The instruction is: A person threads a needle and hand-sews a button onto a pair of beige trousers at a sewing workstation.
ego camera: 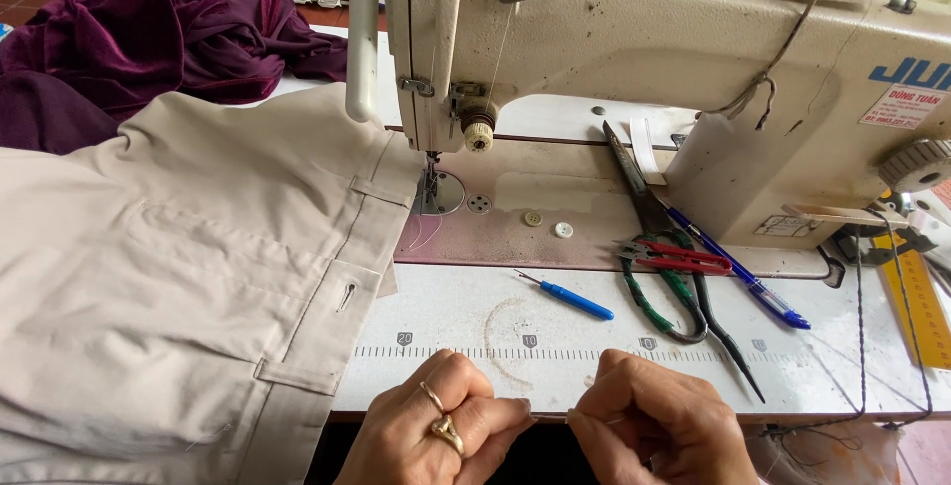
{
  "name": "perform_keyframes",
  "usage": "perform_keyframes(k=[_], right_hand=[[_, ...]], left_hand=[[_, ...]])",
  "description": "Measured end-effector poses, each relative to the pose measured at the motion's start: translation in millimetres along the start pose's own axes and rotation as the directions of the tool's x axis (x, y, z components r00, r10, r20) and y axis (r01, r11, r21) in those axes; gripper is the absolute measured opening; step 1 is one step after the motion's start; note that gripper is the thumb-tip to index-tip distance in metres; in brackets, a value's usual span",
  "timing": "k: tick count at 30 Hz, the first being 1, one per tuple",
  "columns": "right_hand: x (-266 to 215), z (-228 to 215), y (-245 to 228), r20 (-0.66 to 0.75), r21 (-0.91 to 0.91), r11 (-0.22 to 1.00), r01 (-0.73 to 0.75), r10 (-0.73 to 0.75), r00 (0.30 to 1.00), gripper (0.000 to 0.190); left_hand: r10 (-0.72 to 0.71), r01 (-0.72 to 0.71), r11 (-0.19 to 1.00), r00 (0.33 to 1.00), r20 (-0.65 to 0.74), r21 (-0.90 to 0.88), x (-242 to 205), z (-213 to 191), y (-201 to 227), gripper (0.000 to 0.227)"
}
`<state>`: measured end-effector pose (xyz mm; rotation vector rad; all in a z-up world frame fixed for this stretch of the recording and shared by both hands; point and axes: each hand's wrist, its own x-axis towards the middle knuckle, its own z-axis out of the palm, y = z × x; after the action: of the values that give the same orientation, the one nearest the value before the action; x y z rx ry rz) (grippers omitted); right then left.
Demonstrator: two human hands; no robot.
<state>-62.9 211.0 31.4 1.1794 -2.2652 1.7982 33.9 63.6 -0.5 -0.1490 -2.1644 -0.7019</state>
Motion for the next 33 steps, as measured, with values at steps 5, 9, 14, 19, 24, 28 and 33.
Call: perform_keyframes(k=[5, 9, 14, 19, 24, 28, 33], right_hand=[[-0.3, -6.1, 13.6, 0.088, 0.03, 0.999, -0.024, 0.022, 0.996, 0.027], [-0.6, -12.2, 28.5, 0.161, 0.076, 0.997, -0.015, 0.003, 0.987, 0.025], [-1.4, -12.9, 33.0, 0.178, 0.093, 0.992, -0.079, 0.062, 0.982, 0.024], [-3.3, -11.1, 33.2, 0.193, 0.084, 0.992, -0.096, 0.079, 0.978, 0.026], [-6.4, -12.3, 37.8, 0.197, 0.097, 0.993, -0.061, 0.041, 0.98, 0.026], [-8.5, -17.2, 39.1, 0.078, 0.241, 0.96, -0.141, 0.125, 0.989, 0.029], [-6.8, -18.5, 35.9, 0.029, 0.23, 0.972, -0.048, 0.043, 0.999, 0.028]], left_hand=[[-0.168, 0.169, 0.979, 0.986, 0.013, -0.118, -2.0, -0.6, 5.7, 0.016], [-0.276, 0.27, 0.932, 0.961, 0.012, -0.24, -5.0, 2.4, 4.2, 0.019], [-0.369, 0.36, 0.868, 0.928, 0.04, -0.341, -9.1, 4.9, 4.0, 0.022], [-0.363, 0.317, 0.823, 0.932, -0.008, -0.471, -1.1, 1.5, 19.0, 0.025], [-0.305, 0.271, 0.86, 0.952, -0.008, -0.432, -0.9, -7.3, 13.1, 0.021], [-0.204, 0.175, 0.87, 0.979, -0.013, -0.461, -1.5, -15.5, 3.3, 0.013], [-0.229, 0.17, 0.895, 0.969, -0.097, -0.412, -3.1, -8.2, 5.4, 0.015]])
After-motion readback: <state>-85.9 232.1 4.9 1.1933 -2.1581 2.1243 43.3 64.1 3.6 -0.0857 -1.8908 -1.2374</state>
